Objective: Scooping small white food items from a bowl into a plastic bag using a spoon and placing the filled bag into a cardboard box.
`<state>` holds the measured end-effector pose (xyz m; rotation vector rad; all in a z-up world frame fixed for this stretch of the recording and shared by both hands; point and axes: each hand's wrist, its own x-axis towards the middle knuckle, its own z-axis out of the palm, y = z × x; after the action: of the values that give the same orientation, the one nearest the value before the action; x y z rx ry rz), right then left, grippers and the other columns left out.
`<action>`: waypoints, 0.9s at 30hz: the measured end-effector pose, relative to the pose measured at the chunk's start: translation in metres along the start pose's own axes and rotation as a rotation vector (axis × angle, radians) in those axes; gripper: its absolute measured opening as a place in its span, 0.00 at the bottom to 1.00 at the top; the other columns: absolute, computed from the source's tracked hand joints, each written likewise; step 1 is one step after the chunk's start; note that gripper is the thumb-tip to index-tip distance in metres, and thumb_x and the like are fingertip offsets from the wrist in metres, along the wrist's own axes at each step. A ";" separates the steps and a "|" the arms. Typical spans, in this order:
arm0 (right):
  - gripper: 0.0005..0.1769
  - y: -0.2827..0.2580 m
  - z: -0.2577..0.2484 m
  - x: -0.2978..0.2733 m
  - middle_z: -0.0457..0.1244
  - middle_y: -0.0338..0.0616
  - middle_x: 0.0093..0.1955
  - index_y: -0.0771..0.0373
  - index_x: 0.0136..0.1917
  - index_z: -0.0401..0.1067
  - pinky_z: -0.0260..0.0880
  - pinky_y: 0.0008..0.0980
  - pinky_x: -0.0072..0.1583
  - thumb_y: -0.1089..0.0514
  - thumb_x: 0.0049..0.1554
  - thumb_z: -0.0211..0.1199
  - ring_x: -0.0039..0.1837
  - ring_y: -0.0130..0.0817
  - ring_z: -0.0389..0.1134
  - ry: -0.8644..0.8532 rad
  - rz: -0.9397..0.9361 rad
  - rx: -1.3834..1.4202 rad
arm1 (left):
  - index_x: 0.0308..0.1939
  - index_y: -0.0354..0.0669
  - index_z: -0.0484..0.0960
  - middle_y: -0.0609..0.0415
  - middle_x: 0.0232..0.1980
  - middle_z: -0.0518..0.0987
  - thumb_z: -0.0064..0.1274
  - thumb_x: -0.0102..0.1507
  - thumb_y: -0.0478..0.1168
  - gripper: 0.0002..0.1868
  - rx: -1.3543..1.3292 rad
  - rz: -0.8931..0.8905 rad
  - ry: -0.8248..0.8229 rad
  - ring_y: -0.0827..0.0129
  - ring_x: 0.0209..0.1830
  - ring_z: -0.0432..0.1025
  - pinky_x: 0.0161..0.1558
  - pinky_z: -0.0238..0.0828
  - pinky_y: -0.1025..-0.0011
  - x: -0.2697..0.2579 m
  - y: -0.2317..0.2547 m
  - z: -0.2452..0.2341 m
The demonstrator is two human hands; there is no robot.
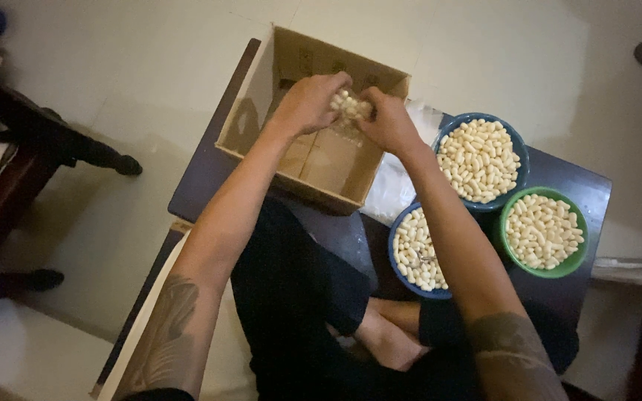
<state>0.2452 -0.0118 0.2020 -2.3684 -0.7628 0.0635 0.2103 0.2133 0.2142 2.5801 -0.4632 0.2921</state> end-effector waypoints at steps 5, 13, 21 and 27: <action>0.15 0.016 0.021 0.027 0.73 0.59 0.52 0.64 0.59 0.78 0.74 0.58 0.53 0.56 0.61 0.68 0.56 0.63 0.74 -0.160 -0.029 -0.416 | 0.56 0.39 0.77 0.37 0.49 0.83 0.68 0.61 0.35 0.22 -0.116 -0.090 -0.191 0.31 0.51 0.78 0.47 0.76 0.43 0.016 -0.042 0.037; 0.10 0.097 0.100 0.076 0.76 0.42 0.44 0.51 0.45 0.85 0.64 0.51 0.60 0.57 0.60 0.62 0.52 0.46 0.78 -0.244 0.118 -0.925 | 0.43 0.30 0.83 0.32 0.42 0.81 0.62 0.62 0.30 0.07 -0.028 -0.061 -0.177 0.27 0.44 0.77 0.38 0.80 0.43 0.053 -0.113 0.159; 0.18 0.065 0.104 0.067 0.75 0.42 0.50 0.53 0.52 0.84 0.62 0.50 0.57 0.51 0.69 0.53 0.57 0.48 0.75 -0.266 0.266 -0.990 | 0.59 0.41 0.80 0.37 0.54 0.81 0.57 0.67 0.40 0.16 -0.055 -0.370 -0.157 0.37 0.56 0.79 0.52 0.79 0.43 0.065 -0.102 0.195; 0.14 0.102 0.127 0.057 0.74 0.48 0.48 0.56 0.46 0.84 0.63 0.48 0.55 0.54 0.65 0.58 0.48 0.44 0.72 -0.130 0.037 -0.935 | 0.44 0.42 0.64 0.52 0.35 0.67 0.25 0.78 0.48 0.17 -0.473 -0.522 0.011 0.63 0.33 0.60 0.40 0.63 0.56 0.048 -0.060 0.143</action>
<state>0.3157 0.0266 0.0487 -3.2837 -0.9450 -0.1634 0.2938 0.1773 0.0802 2.1315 0.1437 0.0061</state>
